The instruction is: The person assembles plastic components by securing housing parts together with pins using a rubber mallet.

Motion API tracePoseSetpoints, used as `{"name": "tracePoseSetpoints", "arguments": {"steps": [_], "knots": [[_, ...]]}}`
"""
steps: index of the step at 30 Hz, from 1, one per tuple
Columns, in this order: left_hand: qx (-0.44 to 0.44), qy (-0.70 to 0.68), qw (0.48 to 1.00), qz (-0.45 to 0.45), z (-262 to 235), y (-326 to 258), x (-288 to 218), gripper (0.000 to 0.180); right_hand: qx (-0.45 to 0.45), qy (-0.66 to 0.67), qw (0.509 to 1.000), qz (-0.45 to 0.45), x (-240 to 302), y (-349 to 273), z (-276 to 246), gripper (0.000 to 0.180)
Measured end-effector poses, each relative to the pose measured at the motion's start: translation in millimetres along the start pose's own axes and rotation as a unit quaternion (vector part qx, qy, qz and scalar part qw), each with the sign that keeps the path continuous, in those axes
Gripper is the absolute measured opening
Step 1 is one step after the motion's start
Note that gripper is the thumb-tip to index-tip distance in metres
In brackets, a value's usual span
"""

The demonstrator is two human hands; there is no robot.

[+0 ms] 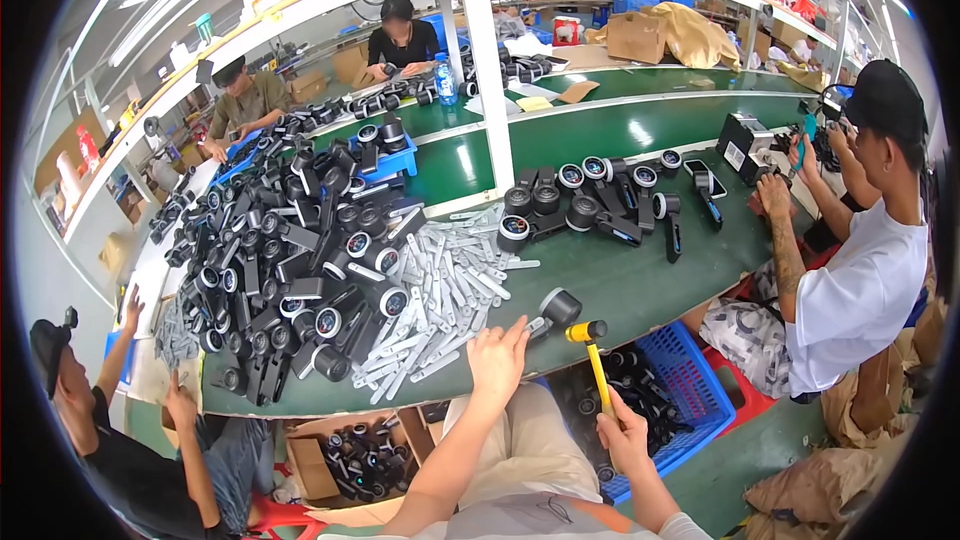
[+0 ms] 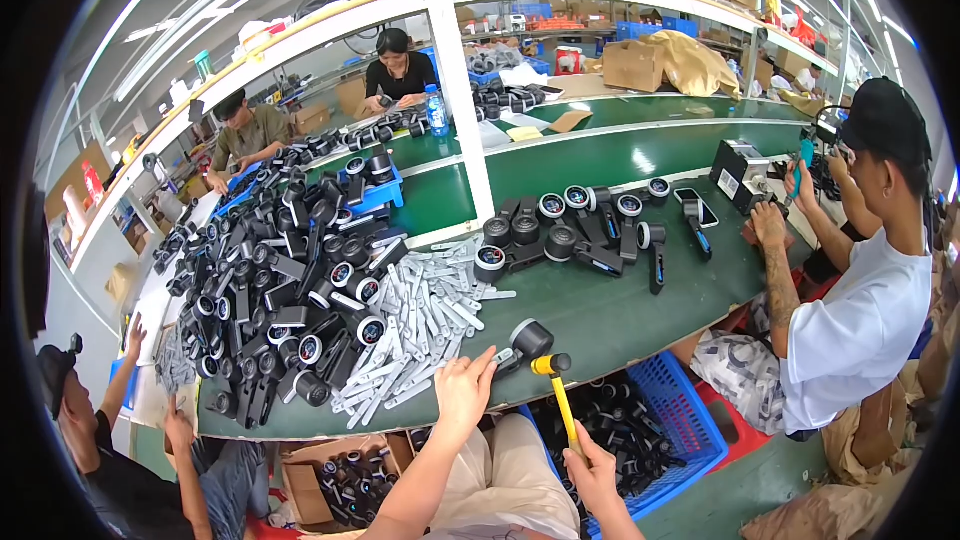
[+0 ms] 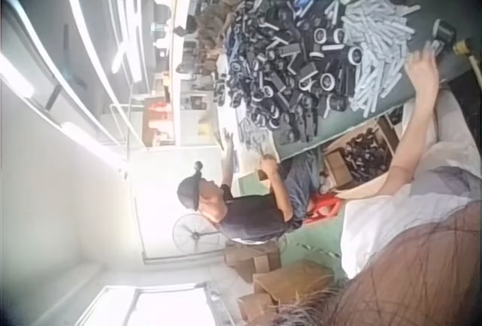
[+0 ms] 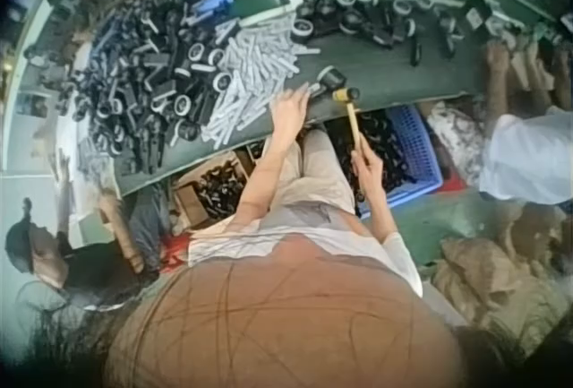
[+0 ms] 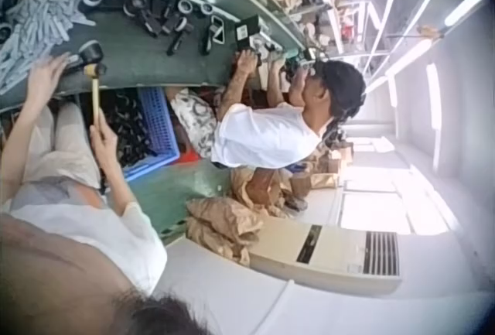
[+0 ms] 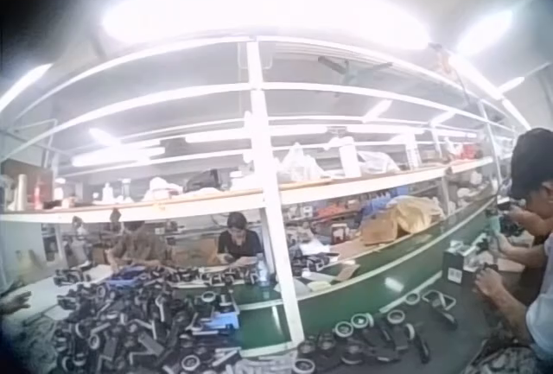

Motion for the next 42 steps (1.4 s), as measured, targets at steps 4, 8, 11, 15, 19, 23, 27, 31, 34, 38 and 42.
{"name": "tracePoseSetpoints", "arguments": {"steps": [4,8,11,15,19,23,27,31,34,38,42], "knots": [[-0.004,0.013,1.0,-0.002,-1,0,0,0.026,-0.004,0.009,1.0,0.001,2,1,-1,0.055],[-0.001,0.01,1.0,-0.009,1,0,3,0.025,0.001,0.01,1.0,0.001,7,4,1,0.053],[0.012,-0.01,1.0,-0.009,4,0,4,0.024,0.022,-0.03,0.999,-0.015,12,14,4,0.052],[0.022,-0.021,1.0,-0.002,2,-1,3,0.025,0.061,-0.185,0.972,-0.13,36,30,17,0.052],[0.02,-0.014,1.0,-0.006,-2,-1,2,0.025,0.071,-0.232,0.954,-0.174,47,42,29,0.05],[-0.001,-0.031,0.999,-0.018,4,0,9,0.022,0.091,-0.281,0.94,-0.168,56,50,29,0.049],[0.053,-0.26,0.96,-0.093,38,-2,33,0.019,0.123,-0.298,0.929,-0.181,76,52,34,0.049],[0.055,-0.312,0.94,-0.125,33,0,29,0.018,0.121,-0.309,0.923,-0.193,78,56,35,0.048],[0.057,-0.319,0.936,-0.135,36,1,34,0.015,0.15,-0.338,0.91,-0.185,80,57,39,0.048],[0.058,-0.3,0.944,-0.124,36,0,33,0.013,0.126,-0.319,0.921,-0.183,87,53,34,0.047],[0.071,-0.262,0.954,-0.125,39,-3,32,0.009,0.142,-0.334,0.912,-0.191,79,58,35,0.046]]}}
Point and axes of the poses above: each hand's wrist, its own y-axis towards the middle knuckle, its own z-axis out of the palm, x = y × z, the point moved 9 cm from there along y, towards the middle knuckle, and after that the axes turned 12 degrees about y, right-handed, at the moved point
